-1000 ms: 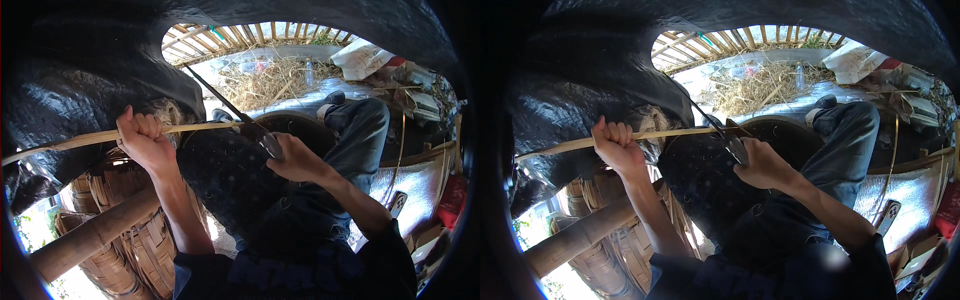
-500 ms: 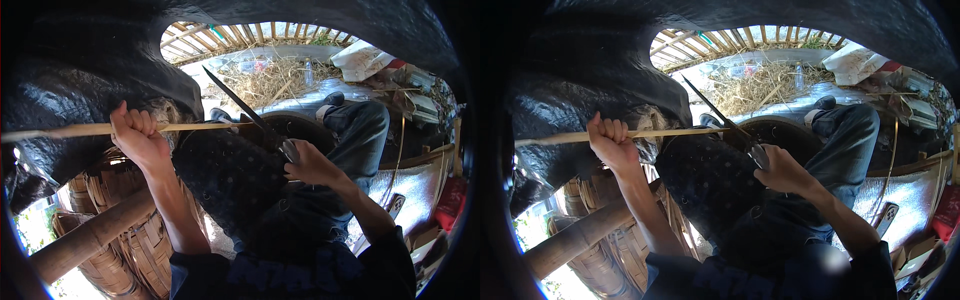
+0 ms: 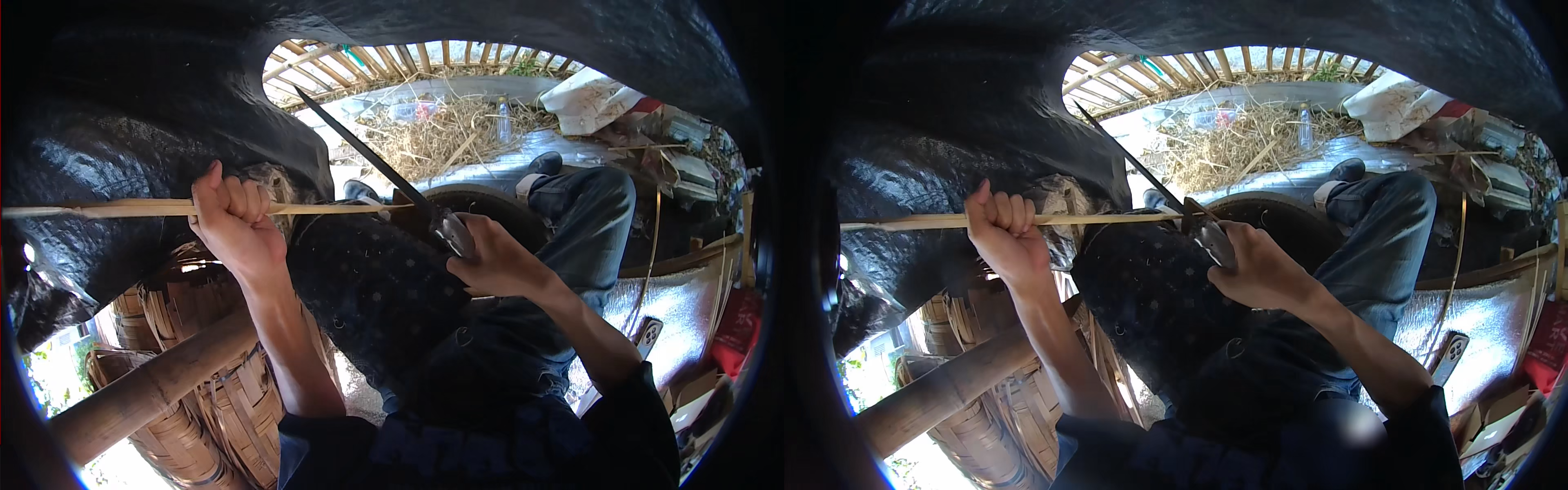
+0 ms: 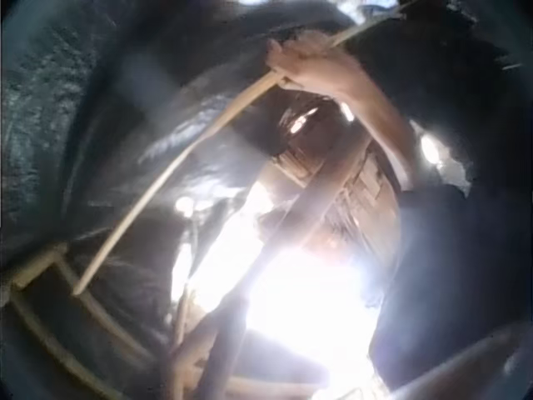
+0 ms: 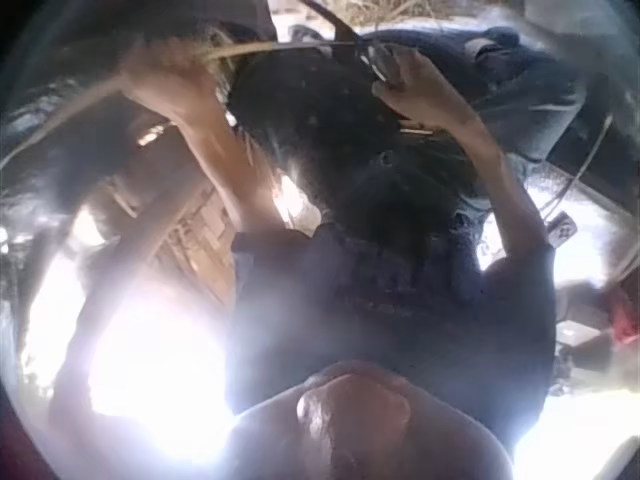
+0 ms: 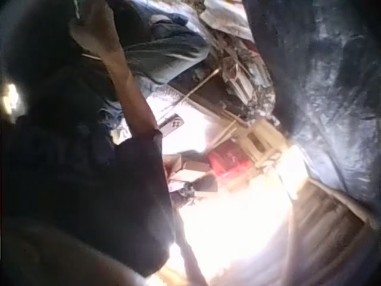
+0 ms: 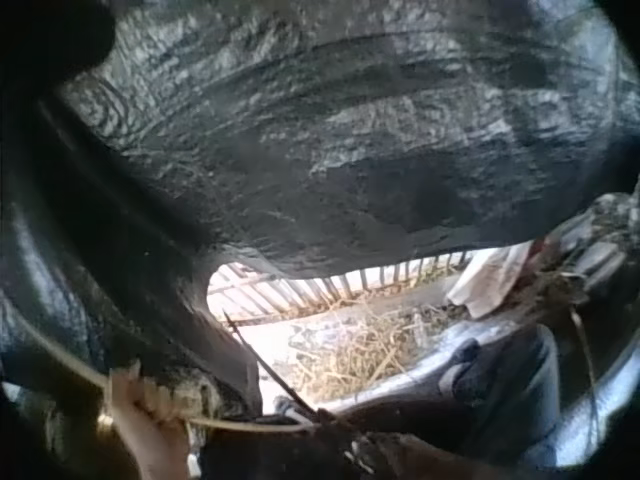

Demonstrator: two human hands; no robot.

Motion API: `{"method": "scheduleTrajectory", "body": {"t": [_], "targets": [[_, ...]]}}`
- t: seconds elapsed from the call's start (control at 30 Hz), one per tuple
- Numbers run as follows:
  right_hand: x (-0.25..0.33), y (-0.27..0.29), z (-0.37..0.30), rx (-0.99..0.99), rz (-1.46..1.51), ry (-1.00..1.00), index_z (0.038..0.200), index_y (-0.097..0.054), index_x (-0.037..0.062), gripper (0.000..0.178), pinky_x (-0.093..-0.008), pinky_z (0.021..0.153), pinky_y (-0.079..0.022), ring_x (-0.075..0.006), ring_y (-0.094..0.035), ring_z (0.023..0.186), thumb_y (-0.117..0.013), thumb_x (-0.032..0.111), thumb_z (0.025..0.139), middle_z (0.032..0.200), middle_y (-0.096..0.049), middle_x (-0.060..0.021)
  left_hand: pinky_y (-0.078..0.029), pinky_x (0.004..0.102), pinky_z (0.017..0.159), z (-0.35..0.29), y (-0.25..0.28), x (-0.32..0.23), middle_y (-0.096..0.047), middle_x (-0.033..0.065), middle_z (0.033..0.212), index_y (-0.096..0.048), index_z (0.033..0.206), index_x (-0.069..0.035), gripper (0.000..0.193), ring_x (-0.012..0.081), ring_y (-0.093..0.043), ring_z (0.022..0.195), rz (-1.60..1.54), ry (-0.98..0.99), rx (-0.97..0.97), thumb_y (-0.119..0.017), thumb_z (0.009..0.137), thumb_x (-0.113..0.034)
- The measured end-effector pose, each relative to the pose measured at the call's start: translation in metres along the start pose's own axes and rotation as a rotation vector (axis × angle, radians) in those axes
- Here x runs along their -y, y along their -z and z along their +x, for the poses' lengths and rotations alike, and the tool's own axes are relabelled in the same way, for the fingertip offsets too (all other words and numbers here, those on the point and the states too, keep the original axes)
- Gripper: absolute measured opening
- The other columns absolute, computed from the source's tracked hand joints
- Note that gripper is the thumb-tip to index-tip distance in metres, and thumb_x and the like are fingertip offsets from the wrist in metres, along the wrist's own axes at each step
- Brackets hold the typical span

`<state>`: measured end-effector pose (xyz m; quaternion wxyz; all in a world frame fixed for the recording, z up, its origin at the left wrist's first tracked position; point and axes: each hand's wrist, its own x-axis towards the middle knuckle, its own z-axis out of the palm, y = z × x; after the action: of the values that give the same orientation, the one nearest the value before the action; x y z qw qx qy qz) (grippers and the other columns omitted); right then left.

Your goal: The person holds a bamboo strip in one hand and repeatedly shaves and scrapes along its surface using a knife.

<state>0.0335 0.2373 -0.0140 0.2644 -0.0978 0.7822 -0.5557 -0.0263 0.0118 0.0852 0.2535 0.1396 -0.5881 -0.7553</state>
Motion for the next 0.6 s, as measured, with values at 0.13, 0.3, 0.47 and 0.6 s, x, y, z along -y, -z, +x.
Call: {"method": "scheduleTrajectory", "body": {"t": [0.13, 0.3, 0.47, 0.6], "targets": [[-0.004, -0.01, -0.01, -0.292, -0.047, 0.35, 0.096, -0.048, -0.0052, 0.036, -0.0366, 0.057, -0.047, -0.0343, -0.059, 0.065, -0.058, 0.015, 0.068, 0.078, -0.057, -0.0231, -0.012, 0.0253, 0.04, 0.001, 0.002, -0.003, -0.012, -0.0037, 0.045, -0.014, 0.049, -0.015, 0.044, 0.0067, -0.01, 0.04, 0.014, 0.024, -0.044, -0.045, 0.081, -0.012], [-0.05, -0.029, -0.008, 0.214, 0.09, -0.403, 0.098, -0.048, -0.0051, 0.037, -0.0372, 0.059, -0.047, -0.0326, -0.06, 0.067, -0.056, 0.015, 0.068, 0.079, -0.057, -0.0231, -0.012, 0.025, 0.04, 0.003, -0.005, 0.006, -0.013, -0.0039, 0.045, -0.015, 0.049, -0.016, 0.044, 0.0065, -0.01, 0.039, -0.01, 0.059, 0.02, -0.045, 0.081, -0.012], [-0.03, -0.005, -0.005, 0.081, 0.066, -0.222, 0.095, -0.049, -0.005, 0.034, -0.0367, 0.059, -0.046, -0.0305, -0.06, 0.065, -0.055, 0.014, 0.067, 0.076, -0.057, -0.0207, -0.012, 0.0248, 0.04, 0.001, -0.002, -0.001, -0.013, -0.0041, 0.045, -0.015, 0.049, -0.016, 0.044, 0.0063, -0.011, 0.039, -0.001, 0.044, 0.015, -0.045, 0.082, -0.012], [0.01, 0.002, -0.013, -0.043, 0.096, -0.012, 0.092, -0.049, -0.0057, 0.032, -0.0357, 0.058, -0.046, -0.0284, -0.058, 0.06, -0.054, 0.013, 0.067, 0.068, -0.056, -0.0177, -0.012, 0.0249, 0.04, 0.002, 0.002, -0.001, -0.012, -0.0041, 0.045, -0.015, 0.049, -0.016, 0.045, 0.0062, -0.01, 0.039, 0.008, 0.061, 0.013, -0.045, 0.082, -0.012]]}}
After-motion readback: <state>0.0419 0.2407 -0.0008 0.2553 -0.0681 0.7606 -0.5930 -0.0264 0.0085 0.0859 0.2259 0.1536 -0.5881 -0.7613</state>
